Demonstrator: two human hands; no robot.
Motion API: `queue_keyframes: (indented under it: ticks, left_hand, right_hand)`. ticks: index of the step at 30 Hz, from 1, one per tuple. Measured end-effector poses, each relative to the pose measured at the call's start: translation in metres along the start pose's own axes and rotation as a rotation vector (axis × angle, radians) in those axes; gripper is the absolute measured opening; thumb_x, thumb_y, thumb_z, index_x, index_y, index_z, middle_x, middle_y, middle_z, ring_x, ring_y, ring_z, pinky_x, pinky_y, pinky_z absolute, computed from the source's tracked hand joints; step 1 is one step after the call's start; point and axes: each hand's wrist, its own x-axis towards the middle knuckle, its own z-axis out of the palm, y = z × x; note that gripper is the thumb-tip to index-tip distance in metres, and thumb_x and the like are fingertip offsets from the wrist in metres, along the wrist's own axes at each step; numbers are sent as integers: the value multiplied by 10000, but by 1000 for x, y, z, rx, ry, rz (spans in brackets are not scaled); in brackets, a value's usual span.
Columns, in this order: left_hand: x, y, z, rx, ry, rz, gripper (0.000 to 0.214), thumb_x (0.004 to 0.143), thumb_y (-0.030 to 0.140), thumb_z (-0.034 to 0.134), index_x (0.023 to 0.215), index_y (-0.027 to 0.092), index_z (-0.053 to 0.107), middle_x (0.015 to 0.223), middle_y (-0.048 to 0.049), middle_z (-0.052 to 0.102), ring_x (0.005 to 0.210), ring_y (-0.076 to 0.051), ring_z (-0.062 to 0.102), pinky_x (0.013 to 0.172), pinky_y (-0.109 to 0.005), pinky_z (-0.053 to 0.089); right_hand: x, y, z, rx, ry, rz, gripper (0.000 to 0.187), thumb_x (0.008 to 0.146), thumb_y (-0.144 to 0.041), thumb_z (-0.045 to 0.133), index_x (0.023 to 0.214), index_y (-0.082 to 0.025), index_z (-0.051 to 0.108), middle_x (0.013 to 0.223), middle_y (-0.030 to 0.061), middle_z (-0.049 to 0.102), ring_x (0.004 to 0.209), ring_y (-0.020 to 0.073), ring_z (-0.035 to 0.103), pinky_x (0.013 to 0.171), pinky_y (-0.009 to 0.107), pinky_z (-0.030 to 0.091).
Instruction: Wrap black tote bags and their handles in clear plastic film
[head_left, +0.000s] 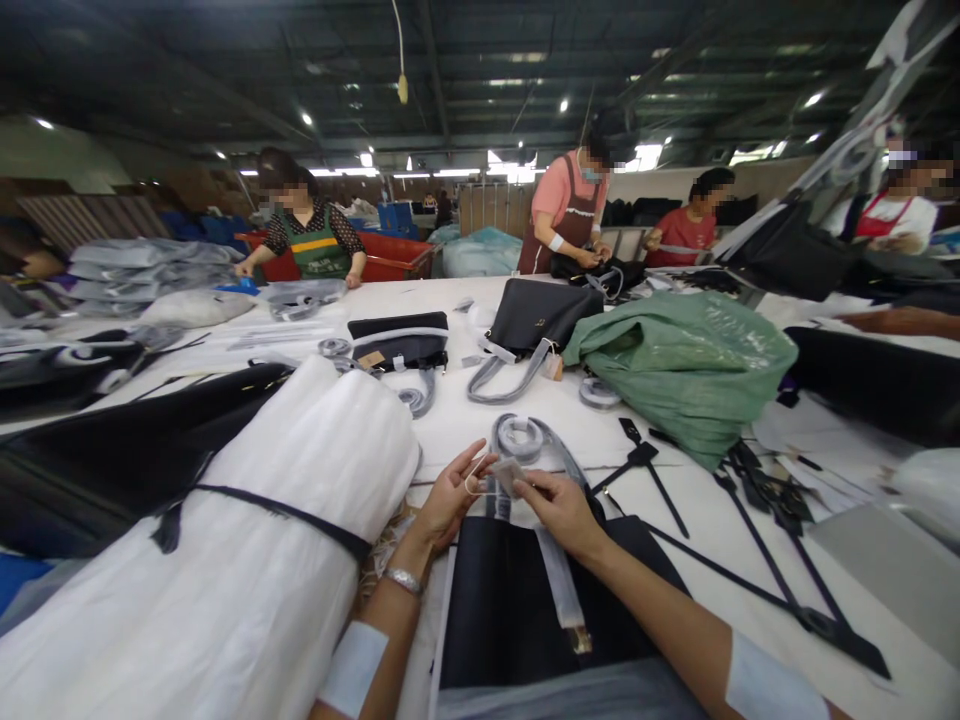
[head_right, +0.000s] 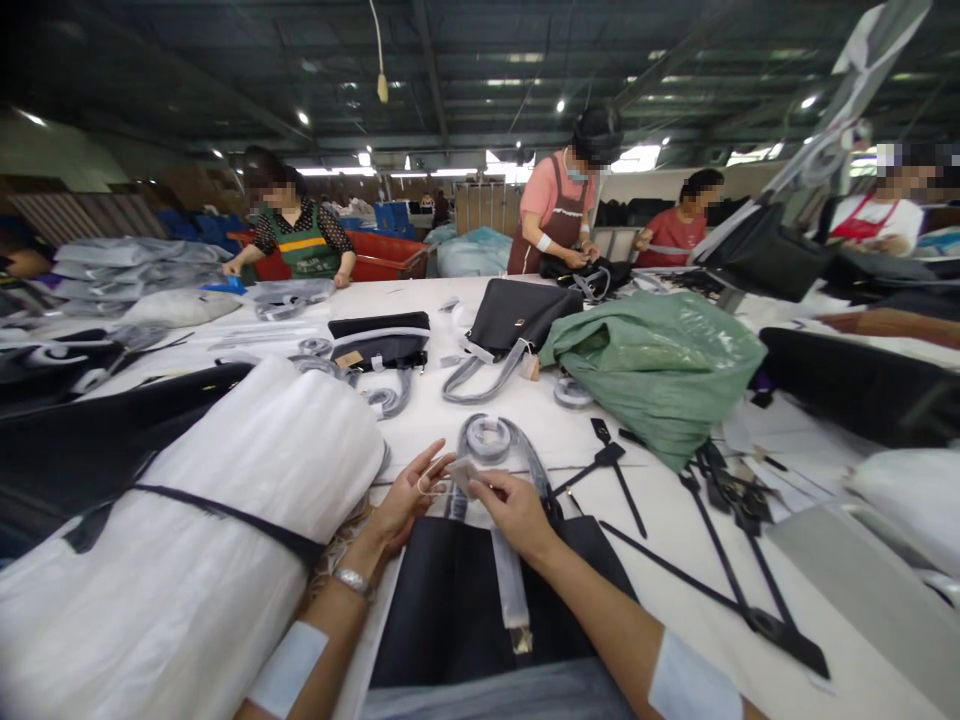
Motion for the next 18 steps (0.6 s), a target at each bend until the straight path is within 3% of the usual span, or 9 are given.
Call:
queue_keyframes:
  ticks: [3, 7, 10, 13, 15, 18]
  left_hand:
    - [1, 3, 4, 91, -109, 26, 809, 673, 362, 870, 1394, 236, 523, 1307, -132, 626, 1192, -246, 570, 981, -311, 454]
    - [1, 14, 13, 408, -161, 108, 673, 751, 259, 800, 1372, 213, 545, 1194, -103, 660, 933, -167, 624, 844, -281, 492]
    - [1, 24, 15, 675, -186, 193, 569, 801, 206, 718, 1350, 214, 567, 1117, -68, 664, 770, -109, 577, 741, -247, 490]
    - [-1, 41, 13, 937, -216, 252, 524, 807, 166, 660, 1322, 237, 590, 1038, -32, 674, 762, -112, 580, 753, -256, 499]
    - [-4, 57, 12, 1120, -181, 290, 531, 806, 170, 649, 1326, 257, 582, 987, -13, 681, 772, -122, 591, 764, -265, 502]
    - [-13, 86, 13, 1336, -26, 333, 542, 806, 186, 650, 1337, 255, 564, 948, -5, 684, 763, -137, 603, 756, -280, 504]
  right_hand:
    - [-2, 0, 3, -144, -34, -135, 255, 951, -393, 554, 926, -231, 750, 832, 41, 687, 799, 199, 614, 738, 317, 465]
    - [-5, -1, 9, -250, -84, -213, 206, 954, -341, 564, 960, -254, 751, 835, 36, 624, 786, 180, 588, 720, 301, 457]
    - [-5, -1, 9, -179, -99, -200, 184, 943, -341, 594, 1024, -273, 744, 859, 31, 629, 817, 177, 600, 744, 297, 472]
    - [-4, 1, 8, -75, -80, -135, 215, 932, -376, 609, 1064, -254, 726, 953, 42, 666, 829, 173, 628, 734, 285, 493]
    - [-4, 4, 8, -43, -73, -85, 244, 949, -382, 574, 1099, -246, 710, 1001, 45, 677, 752, 152, 643, 703, 280, 501]
    - [-3, 9, 8, -24, -58, -30, 265, 969, -373, 523, 1100, -229, 702, 972, 39, 689, 611, 123, 633, 663, 279, 503]
